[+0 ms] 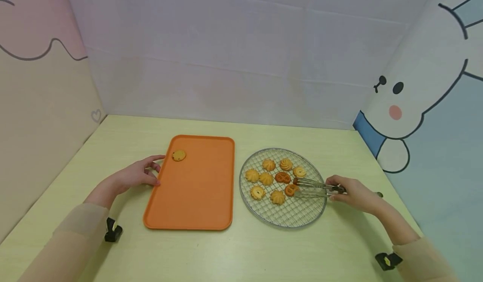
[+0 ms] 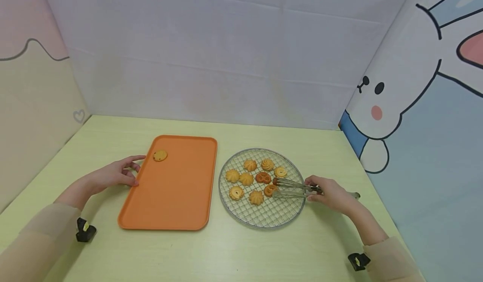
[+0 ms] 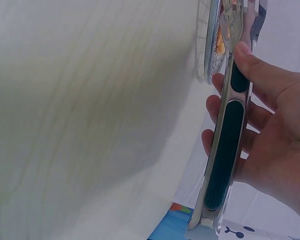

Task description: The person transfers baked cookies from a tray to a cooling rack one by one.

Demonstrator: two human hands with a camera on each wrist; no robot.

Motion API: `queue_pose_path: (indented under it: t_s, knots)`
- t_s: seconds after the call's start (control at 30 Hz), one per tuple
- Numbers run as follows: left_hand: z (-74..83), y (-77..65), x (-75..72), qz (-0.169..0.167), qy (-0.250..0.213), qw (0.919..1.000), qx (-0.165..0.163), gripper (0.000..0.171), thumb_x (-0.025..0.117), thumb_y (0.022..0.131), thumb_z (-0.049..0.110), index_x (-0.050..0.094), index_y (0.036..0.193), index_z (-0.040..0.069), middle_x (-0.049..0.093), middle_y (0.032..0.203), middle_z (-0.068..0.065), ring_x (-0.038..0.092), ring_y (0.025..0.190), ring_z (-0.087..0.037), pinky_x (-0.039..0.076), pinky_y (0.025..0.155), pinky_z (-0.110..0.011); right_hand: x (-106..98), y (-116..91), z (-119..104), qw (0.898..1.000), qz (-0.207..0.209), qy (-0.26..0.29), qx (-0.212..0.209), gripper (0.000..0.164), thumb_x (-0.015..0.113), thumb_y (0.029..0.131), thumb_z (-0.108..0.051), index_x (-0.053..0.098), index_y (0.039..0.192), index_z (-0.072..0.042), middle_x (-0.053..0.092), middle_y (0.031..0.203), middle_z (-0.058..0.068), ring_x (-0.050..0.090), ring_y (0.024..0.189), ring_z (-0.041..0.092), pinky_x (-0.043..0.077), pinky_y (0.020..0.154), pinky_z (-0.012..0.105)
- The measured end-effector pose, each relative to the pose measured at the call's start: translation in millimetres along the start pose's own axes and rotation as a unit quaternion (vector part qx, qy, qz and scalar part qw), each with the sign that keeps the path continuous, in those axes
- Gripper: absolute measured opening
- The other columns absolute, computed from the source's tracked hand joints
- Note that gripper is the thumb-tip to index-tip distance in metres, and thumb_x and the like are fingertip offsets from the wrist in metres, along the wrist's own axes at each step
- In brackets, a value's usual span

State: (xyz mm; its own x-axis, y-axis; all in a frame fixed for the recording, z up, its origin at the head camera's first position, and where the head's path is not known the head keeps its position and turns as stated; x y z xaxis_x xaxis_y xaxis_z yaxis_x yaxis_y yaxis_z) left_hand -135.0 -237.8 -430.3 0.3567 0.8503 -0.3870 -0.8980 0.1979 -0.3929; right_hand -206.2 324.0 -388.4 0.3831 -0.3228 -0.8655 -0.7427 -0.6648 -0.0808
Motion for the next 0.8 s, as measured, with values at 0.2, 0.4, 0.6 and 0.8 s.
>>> queue_pose_path:
  t_s: [0.2, 0.4, 0.6, 0.8]
  knots:
    - [1.1, -0.4, -0.2, 0.000, 0.005, 1.0000, -0.001, 0.090, 0.072, 0.081, 0.011, 0.015, 0.149, 0.003, 0.038, 0.117, -0.018, 0.057, 0.084, -0.019, 0.047, 0.074, -0.026, -4, 0, -5, 1.000, -0.001, 0.003, -0.003, 0.037, 0.071, 0.082, -0.011, 0.057, 0.115, -0.001, 0.062, 0.107, 0.013, 0.062, 0.093, 0.028, 0.052, 0.074, 0.034]
    - [2.2, -2.4, -0.5, 0.001, 0.009, 1.0000, -0.004, 0.090, 0.072, 0.081, 0.011, 0.015, 0.149, 0.003, 0.039, 0.117, -0.018, 0.056, 0.084, -0.020, 0.047, 0.075, -0.026, -12, 0, -19, 1.000, 0.018, -0.001, -0.017, 0.038, 0.073, 0.081, -0.012, 0.059, 0.115, -0.003, 0.063, 0.108, 0.010, 0.061, 0.095, 0.026, 0.052, 0.076, 0.036]
    - [2.1, -2.3, -0.4, 0.000, 0.010, 0.9999, -0.004, 0.089, 0.072, 0.081, 0.011, 0.015, 0.149, 0.003, 0.039, 0.117, -0.019, 0.057, 0.085, -0.021, 0.047, 0.076, -0.026, -18, 5, -33, 0.999, 0.027, -0.001, -0.024, 0.038, 0.073, 0.080, -0.010, 0.059, 0.115, -0.004, 0.063, 0.109, 0.009, 0.060, 0.098, 0.027, 0.052, 0.077, 0.037]
    - [1.4, -0.9, -0.1, -0.002, 0.007, 1.0000, -0.005, 0.090, 0.072, 0.081, 0.011, 0.014, 0.149, 0.003, 0.039, 0.118, -0.019, 0.056, 0.085, -0.021, 0.047, 0.076, -0.026, -24, 15, -47, 0.999, 0.031, -0.012, -0.018, 0.041, 0.073, 0.080, -0.011, 0.058, 0.117, -0.002, 0.063, 0.112, 0.011, 0.061, 0.100, 0.029, 0.051, 0.080, 0.040]
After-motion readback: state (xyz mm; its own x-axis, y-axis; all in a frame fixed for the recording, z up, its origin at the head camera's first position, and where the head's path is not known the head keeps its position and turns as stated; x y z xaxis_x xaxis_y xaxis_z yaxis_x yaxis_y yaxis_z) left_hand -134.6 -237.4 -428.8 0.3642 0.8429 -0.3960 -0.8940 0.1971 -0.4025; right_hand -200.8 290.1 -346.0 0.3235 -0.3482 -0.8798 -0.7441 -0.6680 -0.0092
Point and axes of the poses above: each hand's wrist, its own y-axis towards the middle knuckle, its own x-axis out of the palm, z = x × y, the point moved 7 cm from there along y, towards the middle knuckle
